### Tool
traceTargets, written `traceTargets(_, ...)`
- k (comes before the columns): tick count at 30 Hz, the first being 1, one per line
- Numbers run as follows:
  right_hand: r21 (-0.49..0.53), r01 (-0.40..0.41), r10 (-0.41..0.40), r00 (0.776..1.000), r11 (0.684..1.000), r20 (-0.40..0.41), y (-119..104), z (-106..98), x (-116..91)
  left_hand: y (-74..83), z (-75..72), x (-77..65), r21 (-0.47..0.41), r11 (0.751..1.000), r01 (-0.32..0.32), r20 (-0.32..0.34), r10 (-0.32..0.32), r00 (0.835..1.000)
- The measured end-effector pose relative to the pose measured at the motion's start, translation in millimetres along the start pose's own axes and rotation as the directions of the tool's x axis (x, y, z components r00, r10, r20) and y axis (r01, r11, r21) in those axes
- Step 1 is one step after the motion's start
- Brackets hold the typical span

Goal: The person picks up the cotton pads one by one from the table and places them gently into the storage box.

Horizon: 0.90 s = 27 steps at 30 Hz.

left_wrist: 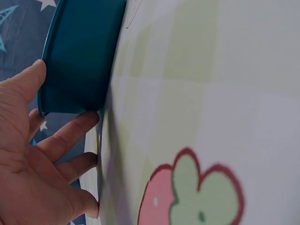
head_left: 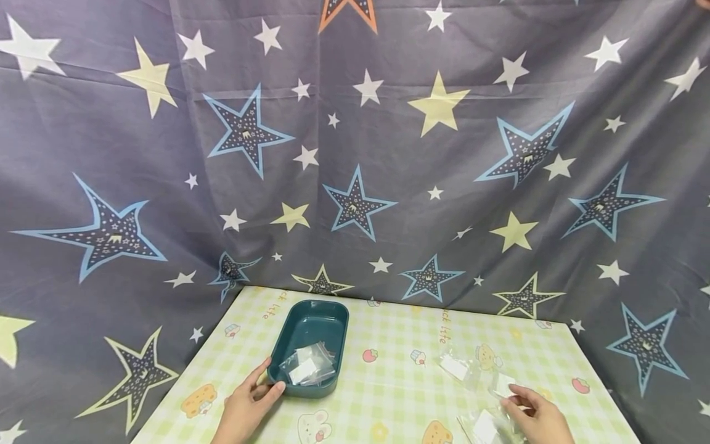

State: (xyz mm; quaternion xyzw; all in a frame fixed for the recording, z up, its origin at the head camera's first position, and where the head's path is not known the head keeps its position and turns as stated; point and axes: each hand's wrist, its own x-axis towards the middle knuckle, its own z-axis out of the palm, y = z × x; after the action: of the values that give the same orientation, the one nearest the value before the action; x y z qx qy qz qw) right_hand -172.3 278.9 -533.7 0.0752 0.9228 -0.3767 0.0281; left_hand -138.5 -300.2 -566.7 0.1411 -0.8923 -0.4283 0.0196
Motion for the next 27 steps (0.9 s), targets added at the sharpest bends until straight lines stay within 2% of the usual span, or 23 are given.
traceTargets(5, -0.083, -0.009, 0.010, 1.000, 0.996, 0.019, 17, -15, 1, -2.7, 1.3, 1.1, 0.001, 1.000, 0.005, -0.004, -0.005, 1.000)
traceTargets(11, -0.154, 0.051, -0.031, 0.991, 0.987, 0.127, 16, -4, 0, -1.4, 0.2, 0.6, 0.000, 1.000, 0.014, 0.001, -0.014, 1.000)
traceTargets(16, -0.208, 0.142, -0.088, 0.964, 0.968, 0.250, 9, 9, 5, -0.2, -0.1, 0.8, -0.005, 1.000, 0.024, 0.002, -0.024, 1.000)
traceTargets(19, -0.243, 0.228, -0.150, 0.941, 0.943, 0.303, 8, 14, 9, -0.7, 0.6, 1.6, -0.004, 1.000, 0.022, 0.002, -0.022, 1.000)
traceTargets(23, -0.339, 0.283, -0.183, 0.937, 0.897, 0.298, 8, 21, 11, -1.9, 2.1, 1.8, -0.002, 1.000, 0.015, -0.010, -0.015, 1.000)
traceTargets(27, -0.395, 0.271, -0.170, 0.947, 0.878, 0.272, 6, 26, 11, -2.0, 2.1, 1.3, -0.010, 1.000, 0.002, -0.022, -0.002, 1.000)
